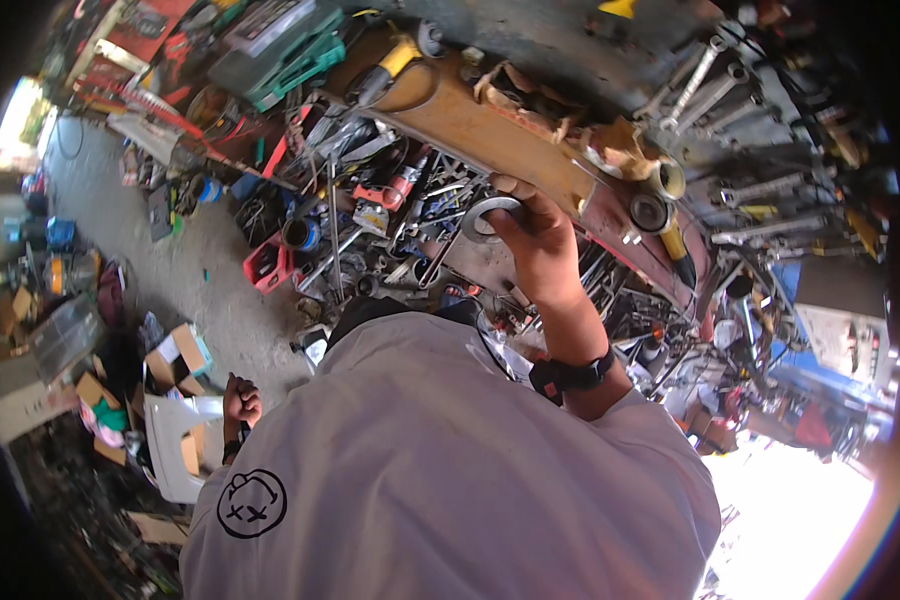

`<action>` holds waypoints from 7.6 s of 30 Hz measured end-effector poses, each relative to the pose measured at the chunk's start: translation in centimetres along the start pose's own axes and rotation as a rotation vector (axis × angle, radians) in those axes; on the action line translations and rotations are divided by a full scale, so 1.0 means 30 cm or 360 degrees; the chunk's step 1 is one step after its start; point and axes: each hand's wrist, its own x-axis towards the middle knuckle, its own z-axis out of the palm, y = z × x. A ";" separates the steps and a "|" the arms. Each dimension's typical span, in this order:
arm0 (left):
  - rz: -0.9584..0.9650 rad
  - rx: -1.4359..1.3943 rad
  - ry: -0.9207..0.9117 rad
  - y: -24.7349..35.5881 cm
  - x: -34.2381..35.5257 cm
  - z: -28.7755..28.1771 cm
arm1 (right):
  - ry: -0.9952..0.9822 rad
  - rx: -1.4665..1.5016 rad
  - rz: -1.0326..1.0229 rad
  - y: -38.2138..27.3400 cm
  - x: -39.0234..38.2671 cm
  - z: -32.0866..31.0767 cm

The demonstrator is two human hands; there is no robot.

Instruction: The person holds a metal component and cleans its surface using various metal tools and a round abrasive wheel at a workbench. They pick up a wrench, a screwdriver, and different circular metal parts, placing them on the table.

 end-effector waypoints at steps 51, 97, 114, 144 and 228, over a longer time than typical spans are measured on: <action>-0.0320 0.1451 -0.0779 0.528 0.460 1.325 | -0.0131 0.1190 0.1556 0.687 0.362 0.903; 0.0245 0.1579 0.0684 -0.044 0.303 0.436 | 0.0725 0.0980 0.0485 -0.076 0.482 -1.344; 0.0155 0.0707 0.0697 -0.198 0.109 0.131 | 0.0474 -0.0591 0.1165 -0.101 0.574 -1.285; 0.0108 0.0726 0.0696 -0.151 0.176 0.224 | 0.0350 -0.1065 0.0864 -0.003 0.529 -1.369; -0.0126 0.2822 -0.1609 -1.327 3.113 0.170 | 0.0458 -0.1304 0.0504 3.326 -0.089 -1.155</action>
